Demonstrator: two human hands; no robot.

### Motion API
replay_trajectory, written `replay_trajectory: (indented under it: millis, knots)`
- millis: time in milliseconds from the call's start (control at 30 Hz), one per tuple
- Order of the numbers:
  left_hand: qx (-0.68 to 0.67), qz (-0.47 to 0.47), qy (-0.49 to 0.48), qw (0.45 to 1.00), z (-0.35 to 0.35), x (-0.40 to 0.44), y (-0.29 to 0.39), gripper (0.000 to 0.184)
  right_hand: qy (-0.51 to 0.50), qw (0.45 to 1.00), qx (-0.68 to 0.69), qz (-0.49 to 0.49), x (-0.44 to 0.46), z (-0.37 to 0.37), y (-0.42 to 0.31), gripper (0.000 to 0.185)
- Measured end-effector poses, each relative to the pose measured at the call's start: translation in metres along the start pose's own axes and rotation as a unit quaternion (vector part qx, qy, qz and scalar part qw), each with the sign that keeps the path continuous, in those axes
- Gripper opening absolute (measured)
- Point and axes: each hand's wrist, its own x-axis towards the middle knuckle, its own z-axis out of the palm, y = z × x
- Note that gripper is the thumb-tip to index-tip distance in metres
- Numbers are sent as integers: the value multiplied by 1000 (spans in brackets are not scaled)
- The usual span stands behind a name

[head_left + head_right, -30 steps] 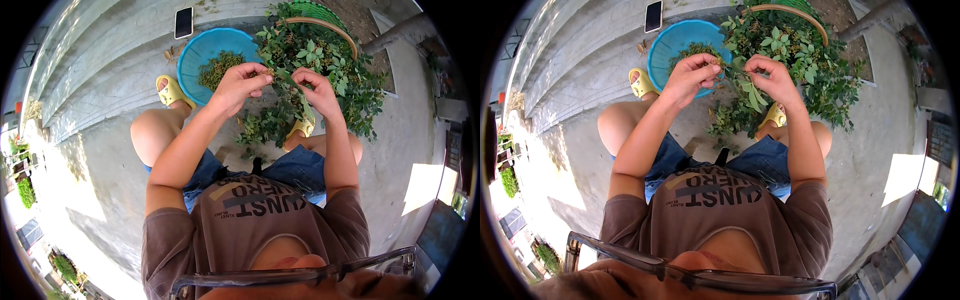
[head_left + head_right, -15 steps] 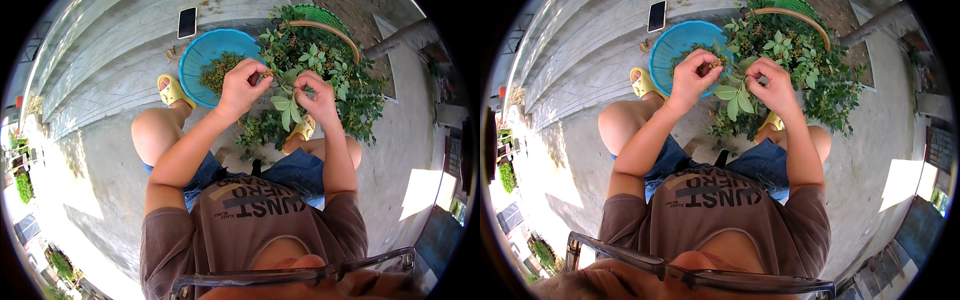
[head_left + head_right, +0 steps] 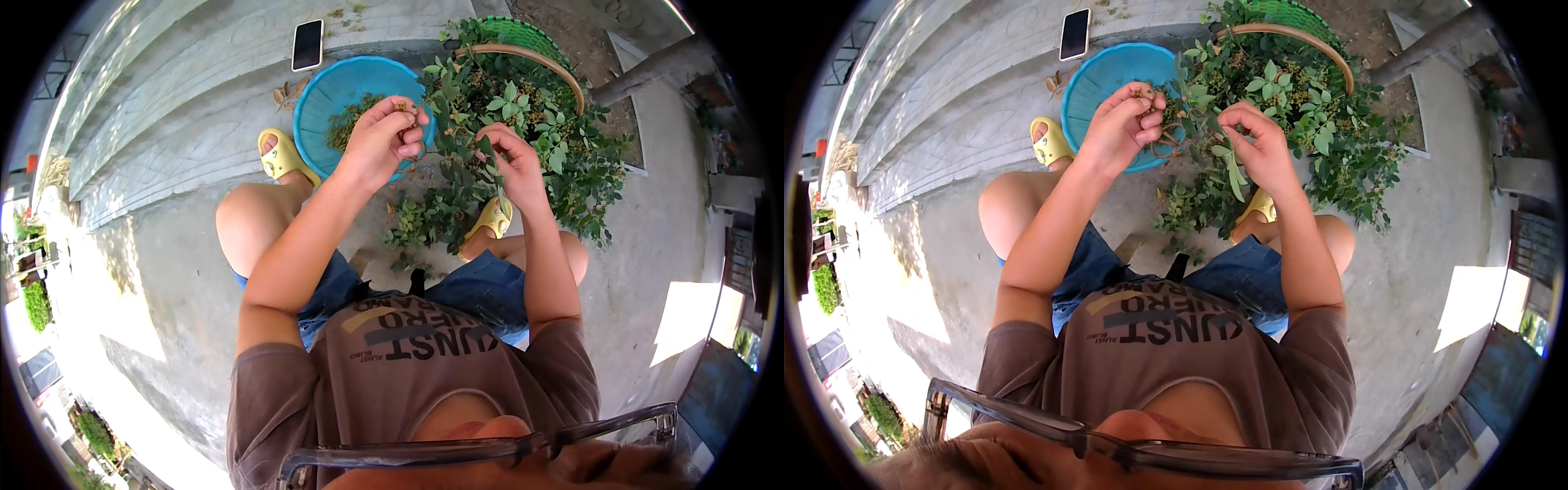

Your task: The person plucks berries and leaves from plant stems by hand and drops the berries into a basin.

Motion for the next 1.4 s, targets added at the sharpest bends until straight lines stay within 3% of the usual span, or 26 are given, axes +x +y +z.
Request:
replay_trajectory:
  millis: [67, 133, 267, 367, 400, 467, 567, 767, 967, 1033, 1100, 1167, 1200, 1267, 1300, 1367, 1400]
  knots:
    - [-8, -9, -25, 1000, -1, -1, 1, 15, -10, 1000, 12, 13, 0, 0, -2, 9]
    - [24, -35, -44, 998, 3, -5, 2, 23, -40, 990, 123, 49, 1, 4, -5, 9]
    - [15, -37, -93, 995, 5, -10, -2, 24, 15, 968, 214, 131, -4, 11, 2, 14]
    - [197, 85, -28, 976, 17, -16, -4, 28, -30, 984, 151, 86, 0, 9, 3, 13]
    - [196, 86, -26, 977, 14, -15, -5, 28, -51, 989, 121, 64, 1, 9, 3, 14]
    - [469, 292, -44, 832, 8, -11, -7, 30, -55, 988, 125, 69, 1, 13, -2, 14]
    - [490, 297, 10, 819, 16, -17, -7, 31, -54, 984, 152, 73, 1, 15, -4, 13]
    - [556, 393, -1, 733, 17, -15, -9, 23, -47, 982, 161, 84, 0, 16, -3, 13]
    - [582, 432, -9, 689, 12, -11, -13, 19, -53, 976, 183, 102, -3, 15, 1, 15]
    - [581, 435, -11, 687, 13, -11, -13, 17, -44, 955, 252, 149, -5, 14, 9, 16]
    - [580, 439, -14, 686, 15, -12, -11, 16, -32, 961, 241, 134, -6, 17, 11, 17]
    - [552, 374, -16, 745, 18, -15, -7, 13, -20, 965, 230, 120, -5, 18, 9, 18]
    - [552, 374, -16, 745, 13, -11, -9, 13, -30, 966, 224, 127, -4, 18, 9, 19]
    - [466, 320, -53, 823, 0, -1, -15, 9, -40, 966, 218, 134, -3, 17, 8, 20]
    - [466, 320, -53, 823, 4, -4, -14, 9, -39, 967, 209, 141, -4, 17, 8, 20]
    - [266, 78, -25, 960, 12, -12, -11, 7, -38, 968, 200, 148, -4, 18, 7, 20]
    - [266, 78, -25, 960, 11, -11, -11, 7, -37, 963, 223, 147, -3, 19, 5, 19]
